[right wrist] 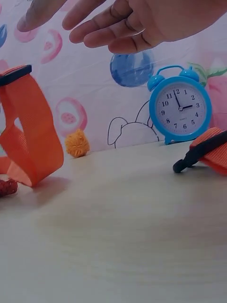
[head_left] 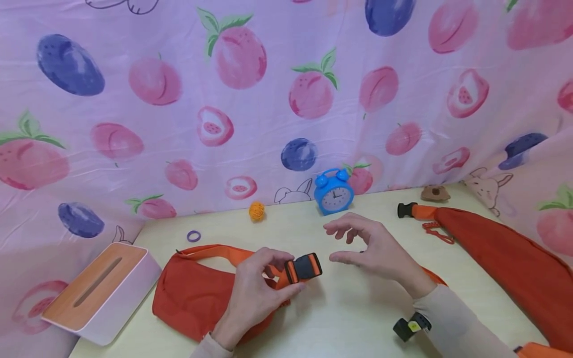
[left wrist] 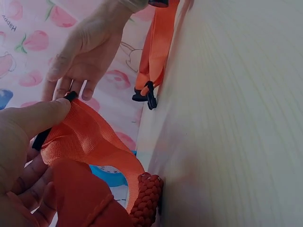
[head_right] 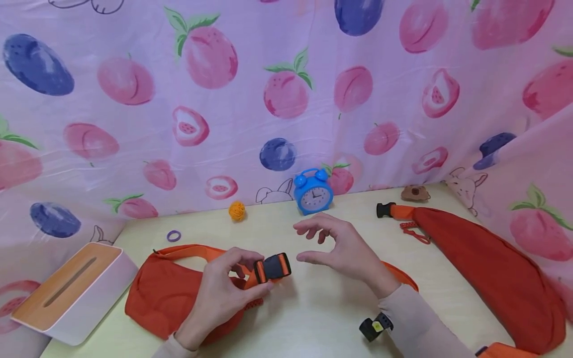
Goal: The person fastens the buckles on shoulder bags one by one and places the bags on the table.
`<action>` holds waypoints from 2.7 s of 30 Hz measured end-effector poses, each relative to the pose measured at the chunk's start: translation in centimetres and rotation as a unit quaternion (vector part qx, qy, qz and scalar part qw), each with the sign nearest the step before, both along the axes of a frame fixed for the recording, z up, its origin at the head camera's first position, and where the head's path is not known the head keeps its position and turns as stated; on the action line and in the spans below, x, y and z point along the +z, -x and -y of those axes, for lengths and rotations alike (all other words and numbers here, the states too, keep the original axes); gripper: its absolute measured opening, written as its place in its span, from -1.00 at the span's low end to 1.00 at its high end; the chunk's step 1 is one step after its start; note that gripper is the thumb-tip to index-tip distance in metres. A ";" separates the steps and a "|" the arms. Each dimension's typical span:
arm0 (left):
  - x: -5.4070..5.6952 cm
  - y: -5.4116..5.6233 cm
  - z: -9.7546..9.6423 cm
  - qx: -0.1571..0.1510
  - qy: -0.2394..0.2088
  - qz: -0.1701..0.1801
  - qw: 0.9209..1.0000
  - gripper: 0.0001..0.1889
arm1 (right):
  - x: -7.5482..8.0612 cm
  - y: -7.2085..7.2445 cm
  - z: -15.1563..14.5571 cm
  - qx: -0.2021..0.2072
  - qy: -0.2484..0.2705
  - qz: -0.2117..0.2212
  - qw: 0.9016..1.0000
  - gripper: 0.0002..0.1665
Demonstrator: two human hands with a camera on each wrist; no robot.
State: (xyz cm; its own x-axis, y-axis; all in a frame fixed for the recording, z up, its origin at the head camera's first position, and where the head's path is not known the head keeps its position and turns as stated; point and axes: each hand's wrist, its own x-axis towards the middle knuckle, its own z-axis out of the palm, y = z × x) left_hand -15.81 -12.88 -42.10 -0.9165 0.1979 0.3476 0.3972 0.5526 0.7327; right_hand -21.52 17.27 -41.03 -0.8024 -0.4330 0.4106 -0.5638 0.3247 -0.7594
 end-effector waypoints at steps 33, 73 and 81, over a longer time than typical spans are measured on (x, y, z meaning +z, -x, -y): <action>1.2 1.2 -1.4 -0.079 -0.044 -0.018 0.996 -0.59 | 2.5 0.4 -3.9 -0.079 0.041 -0.025 0.996 -0.55; 0.5 9.9 -12.0 -0.273 -0.052 0.059 0.959 -0.31 | -1.3 7.8 -16.7 -0.175 -0.031 0.073 0.981 -0.18; -1.2 11.6 -14.1 -0.262 -0.022 0.134 0.956 -0.30 | -2.5 8.3 -18.4 -0.181 -0.046 0.111 0.976 -0.13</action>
